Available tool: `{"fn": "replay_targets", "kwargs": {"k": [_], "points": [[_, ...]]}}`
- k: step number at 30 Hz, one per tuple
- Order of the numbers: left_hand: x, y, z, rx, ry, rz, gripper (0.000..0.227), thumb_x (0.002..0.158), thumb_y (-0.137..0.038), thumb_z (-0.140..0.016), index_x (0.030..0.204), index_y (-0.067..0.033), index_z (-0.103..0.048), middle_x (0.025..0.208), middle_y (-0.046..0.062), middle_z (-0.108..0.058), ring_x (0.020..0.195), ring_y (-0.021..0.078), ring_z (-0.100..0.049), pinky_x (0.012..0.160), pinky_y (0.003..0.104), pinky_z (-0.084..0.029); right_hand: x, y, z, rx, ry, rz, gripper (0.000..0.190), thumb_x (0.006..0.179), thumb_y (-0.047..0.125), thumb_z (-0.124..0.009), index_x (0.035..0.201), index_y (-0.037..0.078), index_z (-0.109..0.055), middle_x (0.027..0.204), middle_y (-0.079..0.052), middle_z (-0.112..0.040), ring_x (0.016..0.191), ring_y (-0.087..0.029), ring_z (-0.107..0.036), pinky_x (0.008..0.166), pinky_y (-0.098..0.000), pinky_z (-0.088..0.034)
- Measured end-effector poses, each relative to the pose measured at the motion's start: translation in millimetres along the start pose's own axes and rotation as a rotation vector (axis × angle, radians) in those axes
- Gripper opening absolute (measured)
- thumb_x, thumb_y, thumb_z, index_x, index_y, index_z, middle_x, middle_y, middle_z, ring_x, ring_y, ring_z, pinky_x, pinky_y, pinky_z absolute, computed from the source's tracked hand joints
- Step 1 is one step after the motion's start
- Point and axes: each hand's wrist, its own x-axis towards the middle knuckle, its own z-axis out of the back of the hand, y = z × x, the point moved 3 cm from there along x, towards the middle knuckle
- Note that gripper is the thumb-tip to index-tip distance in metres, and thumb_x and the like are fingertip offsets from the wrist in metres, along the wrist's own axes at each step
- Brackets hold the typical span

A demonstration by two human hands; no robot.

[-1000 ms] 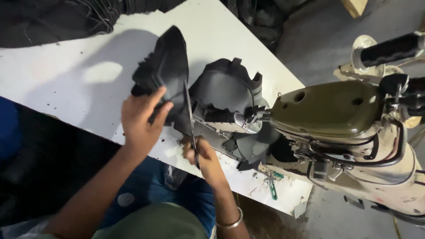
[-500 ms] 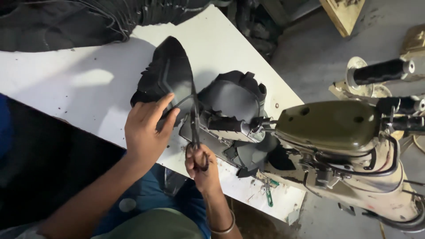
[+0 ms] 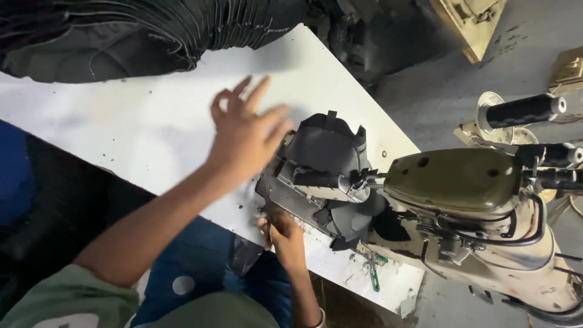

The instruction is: The person uses a sewing machine to stitch black shoe uppers. They repeatedly pick up a shoe part, align it under the machine's needle, and guide it through the sewing process. After each stitch, the person removes the shoe part and places it on a pile to the left.

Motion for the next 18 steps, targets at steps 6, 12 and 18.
{"fn": "replay_targets", "kwargs": {"k": [6,12,18], "points": [[-18.2,139.9,-18.7,-0.426,-0.575,0.355,0.046,0.111,-0.016,-0.084,0.135,-0.0045,-0.047,0.131,0.008,-0.049,0.125,0.0206,-0.051,0.109,0.034,-0.041,6.9,5.3,19.5,-0.518,-0.281,0.16,0.023,0.089,0.02,-0.075,0.095,-0.001,-0.068,0.07,-0.009,-0.07,0.06,-0.019,-0.067,0.059,-0.0307,-0.052],[11.3,251.3,-32.3,-1.207,-0.129,0.31,0.049,0.1,-0.009,-0.08,0.142,-0.0082,-0.054,0.102,-0.006,-0.049,0.089,0.0088,-0.042,0.093,0.025,-0.039,0.9,43.2,11.3,-0.616,-0.403,0.438,0.041,0.073,0.023,-0.089,0.099,0.001,-0.068,0.088,-0.014,-0.07,0.075,-0.026,-0.069,0.067,-0.0358,-0.056],[15.8,217.3,-18.0,-1.029,0.027,0.222,0.029,0.102,-0.012,-0.077,0.124,-0.0015,-0.062,0.117,-0.001,-0.065,0.115,0.0108,-0.06,0.106,0.031,-0.049,-9.0,38.7,7.6,-0.575,-0.426,0.417,0.039,0.078,0.022,-0.086,0.106,0.001,-0.069,0.098,-0.014,-0.065,0.08,-0.025,-0.066,0.069,-0.0358,-0.054]]}}
